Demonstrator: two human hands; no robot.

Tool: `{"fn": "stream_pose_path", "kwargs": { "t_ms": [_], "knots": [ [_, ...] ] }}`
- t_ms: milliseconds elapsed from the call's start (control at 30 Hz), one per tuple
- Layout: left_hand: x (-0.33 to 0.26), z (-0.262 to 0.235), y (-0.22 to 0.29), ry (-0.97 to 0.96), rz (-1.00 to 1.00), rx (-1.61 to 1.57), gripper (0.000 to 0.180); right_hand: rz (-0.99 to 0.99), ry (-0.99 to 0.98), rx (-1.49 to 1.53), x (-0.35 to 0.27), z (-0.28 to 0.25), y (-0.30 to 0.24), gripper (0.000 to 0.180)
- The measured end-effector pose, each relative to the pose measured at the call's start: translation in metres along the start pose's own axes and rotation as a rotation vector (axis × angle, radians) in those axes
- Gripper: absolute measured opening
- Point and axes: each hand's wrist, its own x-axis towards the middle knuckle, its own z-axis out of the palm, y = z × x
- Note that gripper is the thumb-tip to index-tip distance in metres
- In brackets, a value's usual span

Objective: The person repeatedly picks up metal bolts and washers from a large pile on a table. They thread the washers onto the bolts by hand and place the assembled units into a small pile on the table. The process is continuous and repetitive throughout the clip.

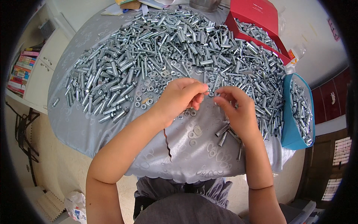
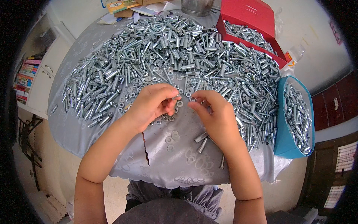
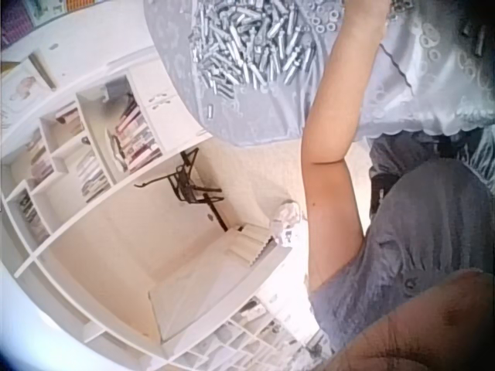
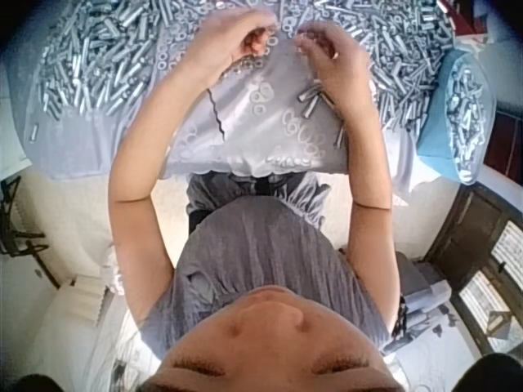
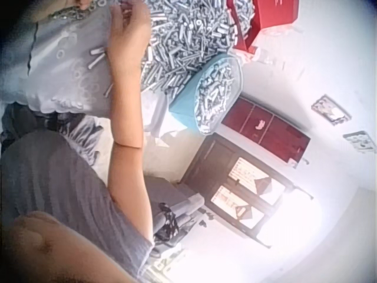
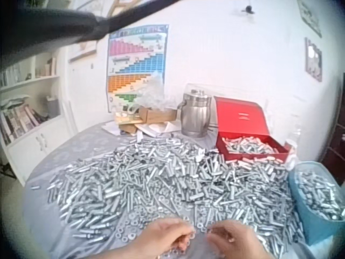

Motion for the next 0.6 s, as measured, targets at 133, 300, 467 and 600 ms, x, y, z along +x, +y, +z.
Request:
{"fn": "stream_pose_path", "kwargs": {
  "t_ms": [133,300,467,600],
  "knots": [
    [-0.002,0.002,0.002,-0.042,-0.022,0.01,0.02,-0.027,0.038,0.274,-0.004,0.003,-0.003,0.02],
    [-0.003,0.005,-0.003,-0.056,-0.025,0.027,0.022,-0.078,0.025,0.409,-0.005,0.011,-0.001,0.022],
    [-0.003,0.005,-0.004,-0.035,-0.046,0.048,0.022,-0.105,0.016,0.335,-0.004,0.011,-0.003,0.023],
    [-0.004,0.006,-0.008,0.005,0.009,0.114,0.027,-0.139,0.023,0.225,-0.006,0.008,-0.005,0.023]
  ]
}}
